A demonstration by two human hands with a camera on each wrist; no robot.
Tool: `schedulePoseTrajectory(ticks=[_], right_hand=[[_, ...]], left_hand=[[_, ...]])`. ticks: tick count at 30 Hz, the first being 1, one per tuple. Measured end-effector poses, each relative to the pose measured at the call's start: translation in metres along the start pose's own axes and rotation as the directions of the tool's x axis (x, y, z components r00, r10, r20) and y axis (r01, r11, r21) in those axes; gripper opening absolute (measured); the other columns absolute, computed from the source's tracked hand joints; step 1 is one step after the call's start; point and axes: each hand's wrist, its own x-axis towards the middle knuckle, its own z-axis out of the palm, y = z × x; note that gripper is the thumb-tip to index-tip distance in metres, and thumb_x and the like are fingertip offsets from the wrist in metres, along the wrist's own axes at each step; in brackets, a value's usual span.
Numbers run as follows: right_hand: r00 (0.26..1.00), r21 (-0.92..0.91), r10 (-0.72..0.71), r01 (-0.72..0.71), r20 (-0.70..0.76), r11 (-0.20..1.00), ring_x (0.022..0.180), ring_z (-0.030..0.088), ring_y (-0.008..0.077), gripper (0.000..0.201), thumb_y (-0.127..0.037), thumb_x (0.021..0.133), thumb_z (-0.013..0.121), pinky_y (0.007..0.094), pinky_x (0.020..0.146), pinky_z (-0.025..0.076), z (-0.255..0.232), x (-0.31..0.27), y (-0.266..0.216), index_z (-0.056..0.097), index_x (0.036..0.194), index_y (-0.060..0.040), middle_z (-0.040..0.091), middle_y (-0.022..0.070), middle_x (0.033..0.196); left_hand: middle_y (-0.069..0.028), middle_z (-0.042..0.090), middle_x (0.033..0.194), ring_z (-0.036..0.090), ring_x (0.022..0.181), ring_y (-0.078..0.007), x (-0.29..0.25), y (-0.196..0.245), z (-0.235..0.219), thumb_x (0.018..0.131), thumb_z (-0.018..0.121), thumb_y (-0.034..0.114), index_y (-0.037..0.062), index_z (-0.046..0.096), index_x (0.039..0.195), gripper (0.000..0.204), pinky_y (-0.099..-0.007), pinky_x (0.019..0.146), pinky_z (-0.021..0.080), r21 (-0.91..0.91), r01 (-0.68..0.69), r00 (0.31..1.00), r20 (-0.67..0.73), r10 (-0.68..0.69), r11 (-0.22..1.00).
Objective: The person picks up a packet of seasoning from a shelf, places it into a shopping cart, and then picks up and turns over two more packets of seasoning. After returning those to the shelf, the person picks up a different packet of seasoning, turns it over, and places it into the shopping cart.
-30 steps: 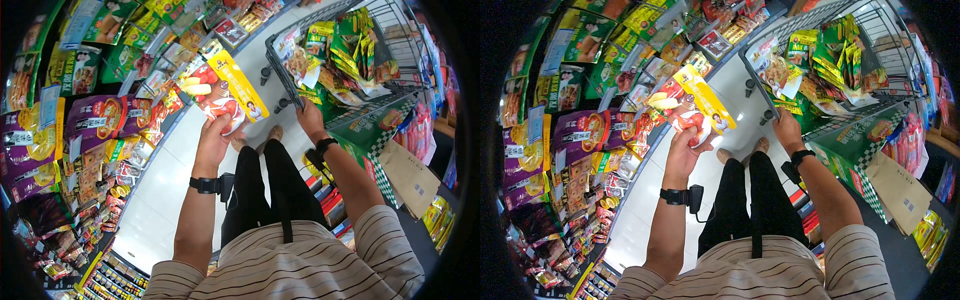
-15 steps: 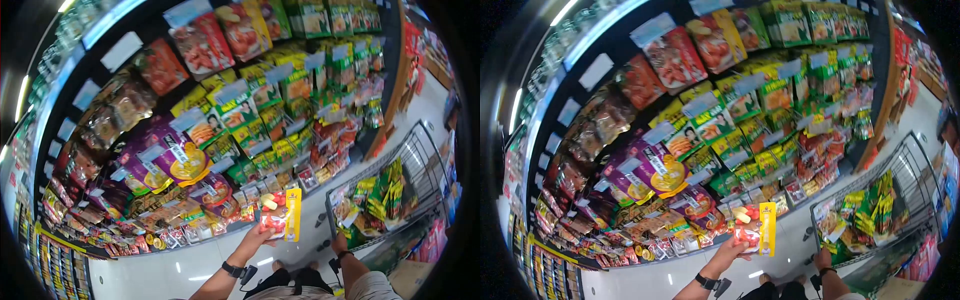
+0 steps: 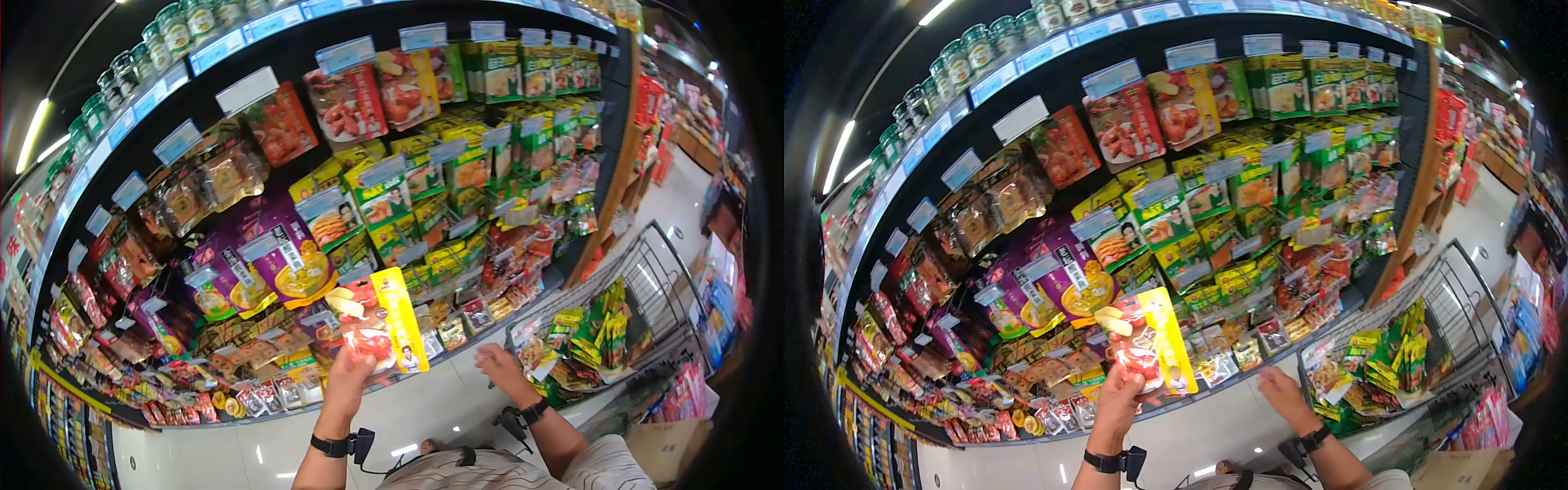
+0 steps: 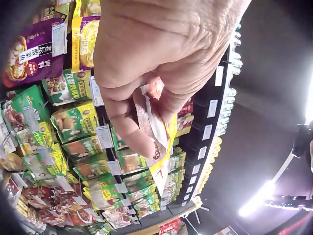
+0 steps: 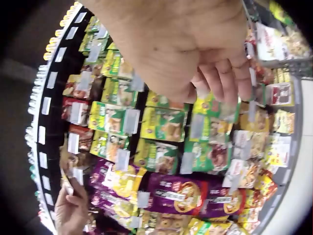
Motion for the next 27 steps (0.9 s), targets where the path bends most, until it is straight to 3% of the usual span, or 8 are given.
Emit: schedulePoseTrajectory(ticks=[1,6,9,16,18,20,27], right_hand=[[0.997,0.113,-0.021,0.013,0.075,0.994,0.1,0.065,0.0158,0.035,-0.022,0.097,0.062,0.03,0.083,0.053,0.015,-0.004,-0.04,0.057,0.125,-0.0018,0.066,0.0099,0.113],[0.928,0.333,-0.125,0.001,0.35,0.943,0.101,0.064,0.015,0.04,-0.026,0.101,0.057,0.0299,0.081,0.054,0.057,-0.016,-0.132,0.054,0.13,-0.0007,0.065,0.0088,0.114],[0.895,0.319,-0.144,0.002,0.423,0.948,0.099,0.067,0.0186,0.036,-0.022,0.102,0.055,0.0305,0.081,0.054,0.069,-0.019,-0.155,0.052,0.128,0.0017,0.066,0.0124,0.115],[0.937,0.324,-0.15,0.042,0.316,0.945,0.081,0.067,0.0143,0.026,-0.02,0.1,0.058,0.0283,0.068,0.055,0.092,-0.016,-0.162,0.059,0.119,-0.001,0.069,0.0069,0.097],[0.958,0.325,-0.126,0.037,0.256,0.945,0.081,0.067,0.0129,0.025,-0.02,0.1,0.059,0.0281,0.066,0.055,0.093,-0.013,-0.163,0.06,0.117,-0.0011,0.069,0.0065,0.096],[0.952,0.37,-0.212,0.12,0.221,0.921,0.08,0.066,0.0112,0.025,-0.022,0.1,0.058,0.0265,0.068,0.054,0.093,-0.013,-0.172,0.06,0.115,-0.0015,0.068,0.0038,0.095],[0.963,0.333,-0.202,0.135,0.176,0.933,0.084,0.065,0.0095,0.023,-0.021,0.1,0.057,0.0243,0.068,0.053,0.092,-0.01,-0.179,0.062,0.112,-0.0012,0.067,0.0032,0.1]], left_hand=[[-0.0124,0.065,0.116,0.071,0.093,-0.0275,-0.001,0.001,0.001,0.096,0.06,0.014,0.0027,0.044,0.134,0.043,-0.0311,0.062,0.06,0.007,0.002,1.0,0.003,-0.002,1.0],[-0.0127,0.065,0.115,0.072,0.092,-0.0272,-0.01,0.003,0.007,0.096,0.063,0.02,0.0023,0.045,0.13,0.043,-0.0296,0.061,0.06,0.046,-0.021,1.0,0.009,0.021,0.999],[-0.0127,0.065,0.115,0.071,0.094,-0.0257,-0.012,0.005,0.009,0.096,0.062,0.019,0.0016,0.044,0.131,0.043,-0.0294,0.062,0.06,0.07,-0.044,0.999,0.015,0.043,0.997],[-0.0103,0.062,0.121,0.067,0.098,-0.0192,-0.008,0.017,0.012,0.098,0.058,0.015,0.0017,0.045,0.132,0.038,-0.029,0.067,0.058,0.156,-0.038,0.997,0.068,0.027,0.987],[-0.0086,0.063,0.118,0.067,0.098,-0.0174,-0.003,0.019,0.01,0.098,0.057,0.016,0.0011,0.047,0.129,0.036,-0.0286,0.068,0.058,0.202,-0.097,0.994,0.077,0.083,0.975],[-0.0078,0.063,0.114,0.066,0.096,-0.0159,-0.001,0.027,0.006,0.099,0.057,0.017,0.0011,0.05,0.127,0.033,-0.0283,0.067,0.058,0.254,-0.07,0.995,0.088,0.05,0.965],[-0.0063,0.064,0.104,0.064,0.083,-0.0111,0.012,0.032,-0.004,0.101,0.052,0.017,0.0014,0.052,0.124,0.027,-0.0243,0.065,0.054,0.192,-0.092,0.985,0.162,0.061,0.977]])
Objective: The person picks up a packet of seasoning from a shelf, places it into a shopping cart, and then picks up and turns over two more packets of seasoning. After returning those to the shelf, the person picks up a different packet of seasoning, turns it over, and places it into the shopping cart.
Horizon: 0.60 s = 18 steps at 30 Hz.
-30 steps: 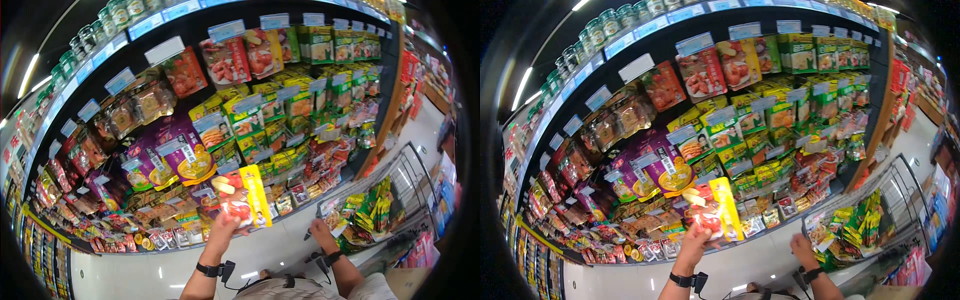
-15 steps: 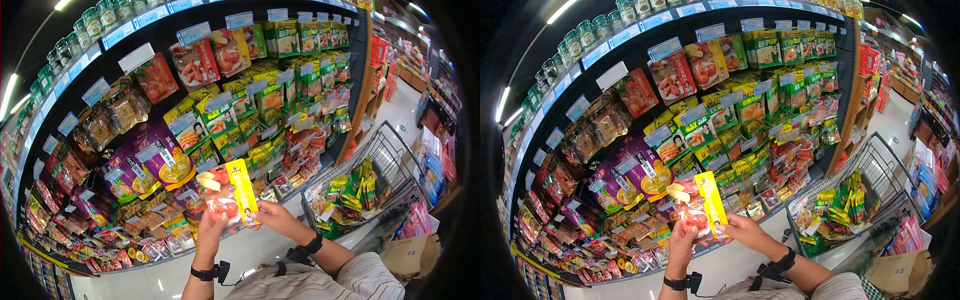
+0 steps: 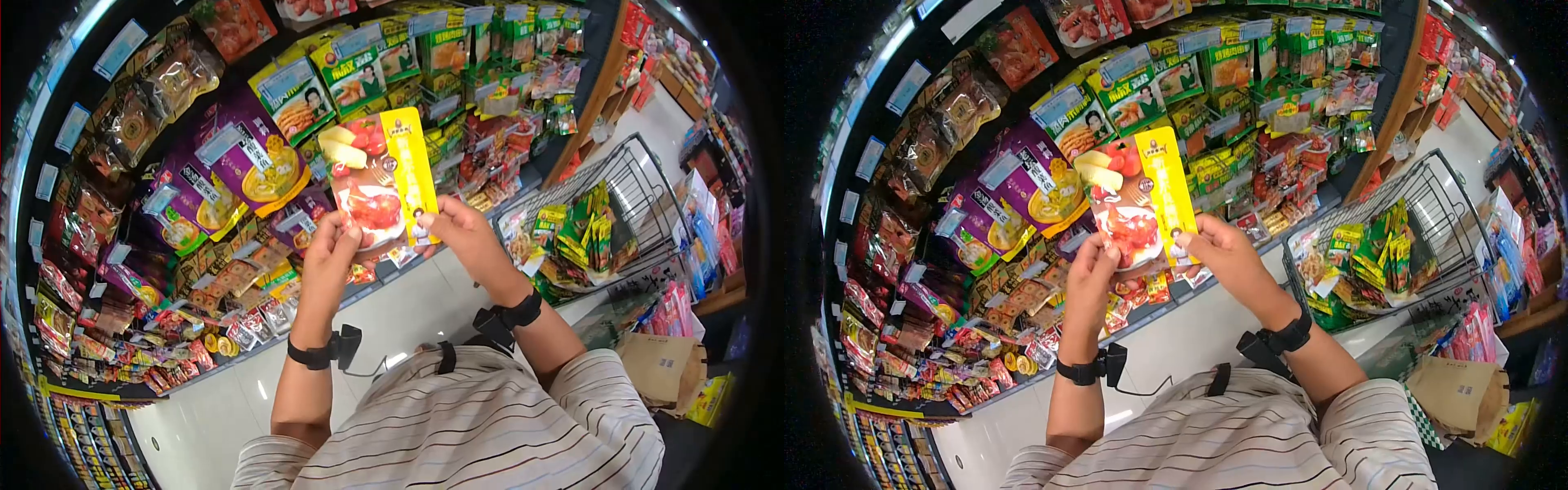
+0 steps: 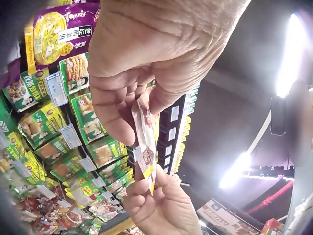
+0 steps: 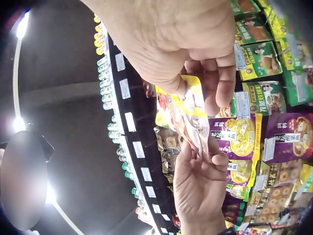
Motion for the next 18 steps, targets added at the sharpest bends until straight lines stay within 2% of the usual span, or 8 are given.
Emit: schedulePoseTrajectory(ticks=[6,9,12,14,18], right_hand=[[1.0,-0.028,0.014,-0.014,-0.004,0.999,0.085,0.064,0.0085,0.026,-0.022,0.1,0.058,0.0246,0.068,0.054,-0.005,0.005,-0.007,0.062,0.115,-0.001,0.067,0.0031,0.1],[0.999,-0.02,-0.019,0.018,-0.039,1.0,0.084,0.064,0.0082,0.026,-0.022,0.1,0.058,0.0245,0.068,0.054,-0.014,0.015,-0.012,0.062,0.116,-0.0009,0.067,0.0025,0.099],[1.0,-0.011,-0.011,0.011,-0.029,1.0,0.083,0.064,0.0081,0.025,-0.022,0.1,0.059,0.025,0.068,0.054,-0.026,0.027,-0.028,0.062,0.113,-0.0012,0.067,0.0021,0.097],[1.0,0.001,-0.022,0.022,-0.005,1.0,0.083,0.065,0.0106,0.026,-0.023,0.1,0.058,0.0258,0.068,0.054,-0.036,0.04,-0.039,0.061,0.115,-0.0015,0.067,0.0033,0.098],[0.992,0.067,-0.092,0.086,0.083,0.994,0.082,0.067,0.0136,0.029,-0.023,0.1,0.058,0.027,0.068,0.055,-0.054,0.069,-0.065,0.059,0.119,-0.0013,0.068,0.0064,0.1]], left_hand=[[-0.006,0.065,0.103,0.065,0.08,-0.012,0.011,0.002,-0.001,0.101,0.054,0.02,0.0023,0.053,0.117,0.024,-0.0246,0.063,0.052,0.068,0.007,1.0,-0.002,-0.007,0.998],[-0.003,0.063,0.097,0.059,0.076,-0.0073,0.024,0.004,0.007,0.101,0.054,0.019,0.0017,0.053,0.12,0.026,-0.0231,0.062,0.049,0.023,-0.014,1.0,0.01,0.014,1.0],[-0.0017,0.062,0.097,0.057,0.076,-0.0063,0.041,0.016,0.019,0.101,0.055,0.02,0.0026,0.054,0.12,0.026,-0.0233,0.062,0.049,0.011,-0.026,0.999,0.041,0.025,1.0],[-0.0005,0.061,0.1,0.055,0.077,-0.0055,0.052,0.025,0.026,0.098,0.061,0.021,0.0041,0.053,0.119,0.028,-0.0225,0.062,0.047,0.142,-0.036,0.999,0.003,0.036,0.989],[-0.0026,0.062,0.106,0.056,0.082,-0.006,0.082,0.059,0.053,0.095,0.066,0.021,0.003,0.05,0.126,0.04,-0.0212,0.063,0.048,0.227,-0.162,0.987,0.026,0.16,0.96]])
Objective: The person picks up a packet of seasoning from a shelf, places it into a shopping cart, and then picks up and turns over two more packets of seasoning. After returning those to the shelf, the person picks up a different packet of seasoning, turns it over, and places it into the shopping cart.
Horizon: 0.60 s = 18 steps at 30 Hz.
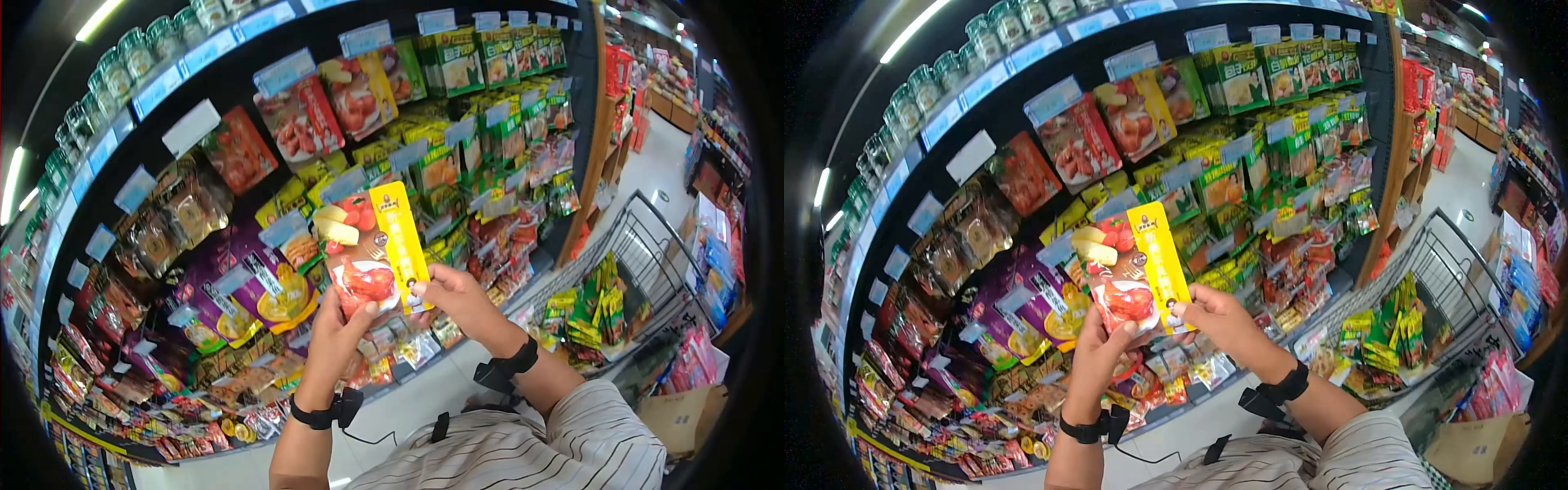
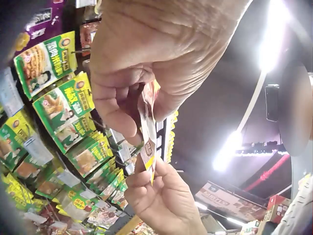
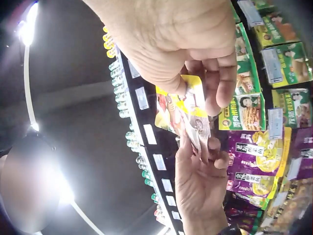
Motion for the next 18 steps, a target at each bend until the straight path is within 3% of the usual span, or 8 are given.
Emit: schedulePoseTrajectory(ticks=[2,6,10,11,14,15,18], right_hand=[[0.999,0.006,-0.031,0.031,0.045,0.999,0.082,0.068,0.0139,0.028,-0.023,0.1,0.057,0.0278,0.069,0.055,-0.007,0.013,-0.021,0.059,0.118,-0.0014,0.068,0.0067,0.1],[0.987,0.021,-0.141,0.14,0.078,0.99,0.081,0.067,0.0141,0.026,-0.024,0.1,0.057,0.0281,0.068,0.055,-0.025,0.04,-0.046,0.059,0.115,-0.0019,0.067,0.0063,0.098],[0.983,-0.01,-0.152,0.154,0.107,0.988,0.08,0.067,0.0145,0.025,-0.024,0.1,0.057,0.0289,0.067,0.055,-0.047,0.064,-0.067,0.059,0.113,-0.0023,0.067,0.0064,0.096],[0.98,-0.017,-0.162,0.165,0.114,0.986,0.079,0.067,0.0146,0.024,-0.024,0.1,0.057,0.0284,0.066,0.055,-0.052,0.068,-0.07,0.059,0.112,-0.0024,0.067,0.0064,0.096],[0.97,-0.014,-0.17,0.175,0.172,0.984,0.079,0.068,0.0145,0.024,-0.024,0.1,0.057,0.0279,0.066,0.056,-0.067,0.083,-0.07,0.059,0.11,-0.0022,0.067,0.0066,0.095],[0.971,-0.02,-0.17,0.176,0.167,0.984,0.078,0.068,0.0144,0.024,-0.024,0.1,0.057,0.0278,0.066,0.056,-0.07,0.086,-0.072,0.059,0.109,-0.0022,0.068,0.0065,0.094],[0.976,-0.043,-0.157,0.165,0.152,0.985,0.077,0.068,0.0139,0.023,-0.024,0.1,0.057,0.0272,0.065,0.056,-0.08,0.095,-0.077,0.059,0.108,-0.0023,0.068,0.0064,0.092]], left_hand=[[-0.0033,0.062,0.107,0.058,0.083,-0.0065,0.021,0.015,0.007,0.094,0.066,0.022,0.0031,0.049,0.127,0.041,-0.021,0.062,0.048,0.029,-0.087,0.996,0.008,0.087,0.996],[-0.0034,0.062,0.107,0.06,0.083,-0.0071,0.048,0.051,0.029,0.095,0.064,0.021,0.0048,0.047,0.129,0.041,-0.0201,0.057,0.048,0.141,-0.112,0.991,-0.05,0.12,0.984],[-0.0037,0.062,0.108,0.059,0.083,-0.0071,0.08,0.062,0.04,0.095,0.063,0.019,0.0037,0.047,0.128,0.04,-0.02,0.057,0.048,0.232,-0.167,0.981,-0.062,0.186,0.958],[-0.0048,0.062,0.109,0.06,0.088,-0.0087,0.095,0.052,0.036,0.096,0.062,0.018,0.0023,0.047,0.128,0.038,-0.0231,0.067,0.052,0.137,-0.258,0.964,-0.032,0.265,0.956],[-0.0068,0.063,0.115,0.062,0.099,-0.0117,0.12,0.057,0.036,0.097,0.062,0.018,0.0,0.047,0.13,0.041,-0.0276,0.088,0.051,0.06,-0.26,0.963,-0.057,0.264,0.964],[-0.0088,0.062,0.119,0.062,0.103,-0.0134,0.124,0.062,0.038,0.097,0.061,0.016,-0.0009,0.047,0.131,0.04,-0.0296,0.092,0.05,0.053,-0.199,0.978,-0.053,0.202,0.979],[-0.0082,0.062,0.118,0.063,0.103,-0.0129,0.143,0.065,0.045,0.097,0.061,0.015,-0.0008,0.047,0.131,0.04,-0.0286,0.091,0.05,0.033,-0.216,0.976,-0.013,0.216,0.976]])
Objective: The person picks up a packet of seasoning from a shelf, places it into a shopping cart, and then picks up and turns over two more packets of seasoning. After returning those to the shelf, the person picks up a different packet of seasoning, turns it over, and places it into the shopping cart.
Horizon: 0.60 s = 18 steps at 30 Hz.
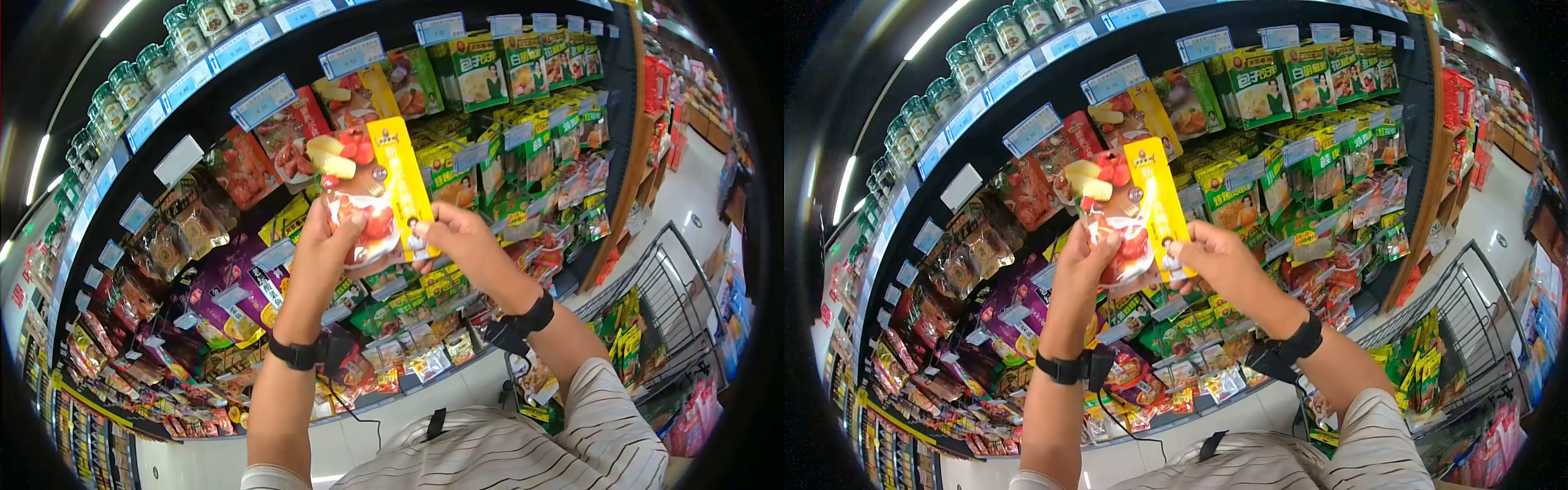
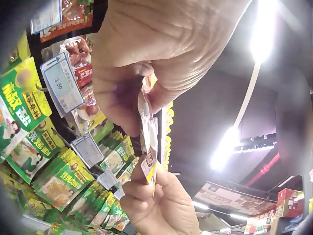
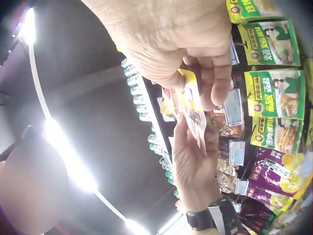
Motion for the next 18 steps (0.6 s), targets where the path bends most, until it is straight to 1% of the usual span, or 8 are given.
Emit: schedulePoseTrajectory(ticks=[4,5,8,9,12,15,18], right_hand=[[1.0,-0.068,0.009,-0.009,-0.004,0.998,0.076,0.067,0.0123,0.024,-0.024,0.1,0.057,0.0258,0.064,0.055,-0.017,0.016,-0.008,0.059,0.11,-0.0026,0.068,0.0055,0.092],[1.0,-0.085,0.01,-0.01,-0.002,0.996,0.076,0.066,0.0119,0.024,-0.024,0.1,0.057,0.0254,0.064,0.055,-0.02,0.02,-0.01,0.06,0.111,-0.0026,0.068,0.0051,0.093],[1.0,-0.107,0.011,-0.01,0.007,0.994,0.076,0.066,0.0105,0.026,-0.025,0.1,0.057,0.0244,0.063,0.054,-0.026,0.027,-0.014,0.06,0.113,-0.0028,0.067,0.0039,0.094],[1.0,-0.108,0.012,-0.011,0.009,0.994,0.076,0.065,0.01,0.026,-0.025,0.1,0.057,0.0241,0.063,0.054,-0.027,0.029,-0.014,0.06,0.113,-0.0028,0.067,0.0035,0.095],[0.999,-0.106,-0.032,0.035,0.029,0.994,0.077,0.065,0.0092,0.025,-0.025,0.1,0.057,0.0237,0.064,0.054,-0.028,0.03,-0.016,0.06,0.113,-0.003,0.067,0.0031,0.095],[0.997,-0.105,-0.066,0.07,0.043,0.992,0.077,0.065,0.0094,0.025,-0.025,0.1,0.057,0.024,0.064,0.054,-0.03,0.032,-0.015,0.06,0.112,-0.0028,0.067,0.0032,0.095],[0.996,-0.097,-0.068,0.073,0.052,0.993,0.077,0.066,0.0101,0.026,-0.025,0.1,0.057,0.0248,0.064,0.054,-0.032,0.035,-0.016,0.06,0.111,-0.0024,0.067,0.0036,0.094]], left_hand=[[-0.0078,0.064,0.117,0.064,0.101,-0.013,0.02,0.002,0.006,0.101,0.056,0.022,-0.0011,0.052,0.128,0.036,-0.0301,0.09,0.052,-0.171,0.036,0.999,-0.016,-0.039,0.985],[-0.0091,0.066,0.114,0.067,0.098,-0.0155,0.025,-0.003,0.002,0.102,0.053,0.026,-0.0004,0.056,0.123,0.034,-0.032,0.088,0.055,-0.184,0.037,0.999,-0.022,-0.041,0.982],[-0.0099,0.068,0.11,0.069,0.096,-0.0178,0.034,-0.001,-0.004,0.102,0.052,0.028,0.0002,0.059,0.119,0.033,-0.0333,0.087,0.056,-0.275,0.078,0.994,-0.049,-0.095,0.958],[-0.0103,0.069,0.108,0.069,0.095,-0.0189,0.036,0.0,-0.006,0.102,0.052,0.029,-0.0005,0.06,0.116,0.034,-0.0337,0.086,0.056,-0.282,0.095,0.992,-0.048,-0.113,0.955],[-0.0077,0.068,0.111,0.068,0.095,-0.0145,0.04,-0.003,-0.008,0.103,0.05,0.033,0.0012,0.059,0.117,0.036,-0.0283,0.085,0.054,-0.265,0.115,0.991,-0.042,-0.13,0.957],[-0.0078,0.068,0.112,0.068,0.095,-0.0148,0.041,-0.001,-0.004,0.103,0.05,0.033,0.0007,0.059,0.118,0.036,-0.0291,0.085,0.054,-0.275,0.113,0.99,-0.055,-0.133,0.955],[-0.0075,0.067,0.113,0.068,0.094,-0.0151,0.044,-0.003,-0.004,0.103,0.051,0.033,-0.0002,0.059,0.119,0.038,-0.0299,0.084,0.055,-0.272,0.106,0.991,-0.051,-0.124,0.957]])
